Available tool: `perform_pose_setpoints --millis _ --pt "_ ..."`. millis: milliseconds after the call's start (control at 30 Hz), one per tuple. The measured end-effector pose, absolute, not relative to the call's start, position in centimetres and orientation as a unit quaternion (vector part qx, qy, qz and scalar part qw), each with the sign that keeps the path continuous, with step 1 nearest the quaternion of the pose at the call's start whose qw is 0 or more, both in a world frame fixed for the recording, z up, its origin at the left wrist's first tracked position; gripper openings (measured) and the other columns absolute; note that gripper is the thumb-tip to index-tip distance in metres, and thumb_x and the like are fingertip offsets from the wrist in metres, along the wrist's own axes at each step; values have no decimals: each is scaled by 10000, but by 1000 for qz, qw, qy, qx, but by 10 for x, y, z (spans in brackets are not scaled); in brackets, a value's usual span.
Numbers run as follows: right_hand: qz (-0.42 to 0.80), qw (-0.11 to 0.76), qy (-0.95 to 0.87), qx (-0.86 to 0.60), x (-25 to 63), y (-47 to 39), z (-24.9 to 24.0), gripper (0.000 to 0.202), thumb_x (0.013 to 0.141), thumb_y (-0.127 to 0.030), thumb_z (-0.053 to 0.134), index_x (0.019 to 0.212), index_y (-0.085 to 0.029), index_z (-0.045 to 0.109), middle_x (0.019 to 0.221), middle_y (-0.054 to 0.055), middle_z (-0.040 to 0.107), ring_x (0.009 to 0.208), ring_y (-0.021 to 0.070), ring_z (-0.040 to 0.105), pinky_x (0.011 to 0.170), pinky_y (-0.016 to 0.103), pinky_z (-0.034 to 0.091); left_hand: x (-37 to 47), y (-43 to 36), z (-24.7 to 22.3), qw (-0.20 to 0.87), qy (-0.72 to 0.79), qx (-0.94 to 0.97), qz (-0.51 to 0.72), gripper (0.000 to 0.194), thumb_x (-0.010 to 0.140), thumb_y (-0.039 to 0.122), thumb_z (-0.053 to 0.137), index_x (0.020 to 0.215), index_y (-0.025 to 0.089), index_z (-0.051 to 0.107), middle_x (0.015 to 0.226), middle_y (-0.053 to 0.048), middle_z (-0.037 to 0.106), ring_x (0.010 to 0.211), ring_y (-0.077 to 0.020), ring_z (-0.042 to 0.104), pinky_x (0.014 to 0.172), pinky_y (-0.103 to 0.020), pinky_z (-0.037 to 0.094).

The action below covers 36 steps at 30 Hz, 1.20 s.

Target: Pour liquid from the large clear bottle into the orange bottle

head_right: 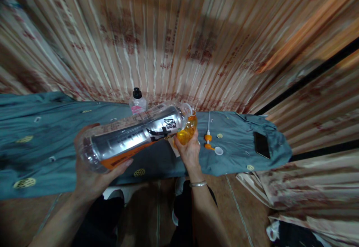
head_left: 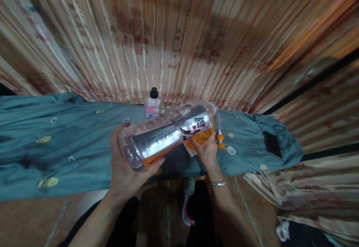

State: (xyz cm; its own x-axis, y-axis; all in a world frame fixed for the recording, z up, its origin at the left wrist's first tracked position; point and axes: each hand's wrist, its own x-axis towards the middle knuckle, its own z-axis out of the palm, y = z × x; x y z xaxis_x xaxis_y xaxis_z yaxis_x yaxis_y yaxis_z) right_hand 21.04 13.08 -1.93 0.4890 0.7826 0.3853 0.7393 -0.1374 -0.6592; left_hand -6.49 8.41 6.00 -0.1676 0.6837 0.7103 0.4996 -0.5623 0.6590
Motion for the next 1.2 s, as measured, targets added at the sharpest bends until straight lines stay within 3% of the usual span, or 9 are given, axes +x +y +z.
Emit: perform_pose_setpoints --millis 200,567,800,967,1200 --pt "30 405 -503 -763 210 131 -20 1043 769 -655 815 1520 6 518 1079 230 822 958 381 814 859 452 646 -66 82 63 86 462 649 599 909 809 567 912 1578 295 511 1390 -133 648 1072 -316 770 873 -488 714" --pt "20 417 -510 -752 211 131 -21 1044 784 -687 792 1520 0 516 1158 266 819 1021 410 815 879 473 649 -67 83 62 66 464 653 594 967 811 628 898 1617 302 475 1386 -121 655 1081 -299 781 894 -466 715" --pt "9 408 -509 -758 211 132 -23 1050 793 -729 781 1499 4 522 1086 249 820 944 400 806 841 472 645 -66 82 64 66 465 657 590 920 843 621 873 1609 287 491 1395 -138 657 1100 -309 780 888 -468 722" --pt "12 405 -511 -758 211 132 -22 1037 795 -687 790 1518 4 515 1119 253 813 973 395 808 851 464 646 -66 83 64 48 464 661 587 931 839 679 859 1594 268 500 1386 -134 655 1086 -291 786 886 -446 719" --pt "13 401 -511 -760 210 131 -21 1012 805 -646 814 1532 -16 500 1137 246 810 994 392 811 863 453 643 -65 83 61 69 471 643 599 964 792 614 906 1591 279 484 1404 -124 652 1090 -296 775 885 -462 716"
